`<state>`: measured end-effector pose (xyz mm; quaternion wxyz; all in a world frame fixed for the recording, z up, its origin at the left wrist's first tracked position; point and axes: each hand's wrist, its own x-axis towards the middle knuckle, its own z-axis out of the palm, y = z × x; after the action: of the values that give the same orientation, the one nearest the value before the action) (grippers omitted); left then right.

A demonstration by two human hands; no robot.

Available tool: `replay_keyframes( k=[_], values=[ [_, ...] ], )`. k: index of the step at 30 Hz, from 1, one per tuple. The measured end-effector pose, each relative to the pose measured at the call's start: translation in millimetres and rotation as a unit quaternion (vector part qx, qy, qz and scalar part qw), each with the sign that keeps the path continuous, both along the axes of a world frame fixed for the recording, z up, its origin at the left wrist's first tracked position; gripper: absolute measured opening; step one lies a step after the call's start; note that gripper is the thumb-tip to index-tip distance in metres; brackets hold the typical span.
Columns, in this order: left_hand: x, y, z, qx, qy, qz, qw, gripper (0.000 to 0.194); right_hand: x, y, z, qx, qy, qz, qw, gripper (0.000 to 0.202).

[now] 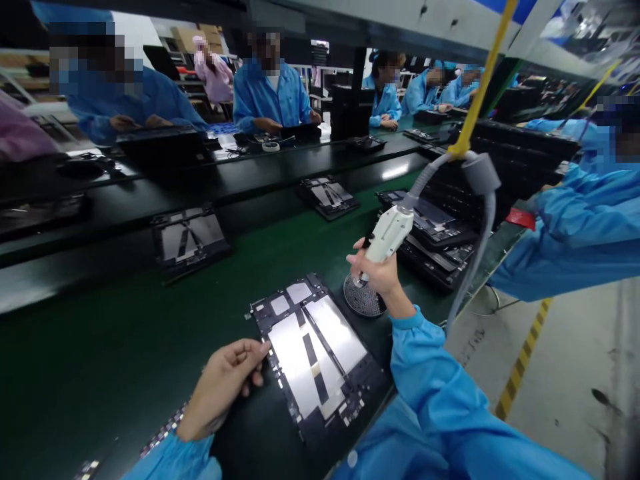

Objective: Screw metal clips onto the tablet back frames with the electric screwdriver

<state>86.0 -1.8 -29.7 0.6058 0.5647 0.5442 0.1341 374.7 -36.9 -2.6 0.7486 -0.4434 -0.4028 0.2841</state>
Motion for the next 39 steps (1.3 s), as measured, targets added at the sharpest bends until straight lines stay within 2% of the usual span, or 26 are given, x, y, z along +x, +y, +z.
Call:
replay_keyframes(
  k=[2,5,16,22,26,28,30,34,36,39],
  values=[
    [3,-3,-2.2,0.005,0.029,-0.004,1.000,0.062,15,4,-12.3,-0.013,-0.004,-0.033,0.999,0.030],
    [5,-5,-5.3,0.019,0.051,-0.014,0.998,0.060,17,11,-20.2,-0.031,-0.007,-0.049,0.998,0.032],
    [2,-4,-5.6,0.030,0.060,-0.016,0.998,0.067,9,18,-22.1,-0.078,-0.022,-0.026,0.996,0.026],
    [-5,0,-3.6,0.009,0.029,-0.062,0.998,0.063,9,20,-23.1,-0.078,-0.041,-0.035,0.996,0.022],
    [-3,-3,-4.3,0.013,0.014,-0.058,0.998,0.060,6,14,-13.4,-0.064,-0.050,-0.049,0.996,0.025],
    [2,-8,-5.8,0.022,0.001,-0.056,0.998,0.055,-5,7,-1.2,-0.032,-0.046,-0.052,0.997,0.030],
    [7,-11,-9.0,0.043,-0.019,-0.052,0.998,0.050,-24,2,13.9,-0.003,-0.038,-0.024,0.999,0.032],
    [10,-19,-19.2,0.106,-0.037,-0.030,0.993,0.041,-81,-1,36.0,-0.022,-0.038,0.117,0.992,0.033],
    [8,-27,-24.5,0.187,-0.020,-0.023,0.982,0.038,-109,5,35.8,-0.055,-0.051,0.168,0.983,0.030],
    [4,-39,-32.4,0.352,0.019,-0.037,0.935,0.034,-136,18,23.2,-0.092,-0.078,0.196,0.973,0.027]
  ],
)
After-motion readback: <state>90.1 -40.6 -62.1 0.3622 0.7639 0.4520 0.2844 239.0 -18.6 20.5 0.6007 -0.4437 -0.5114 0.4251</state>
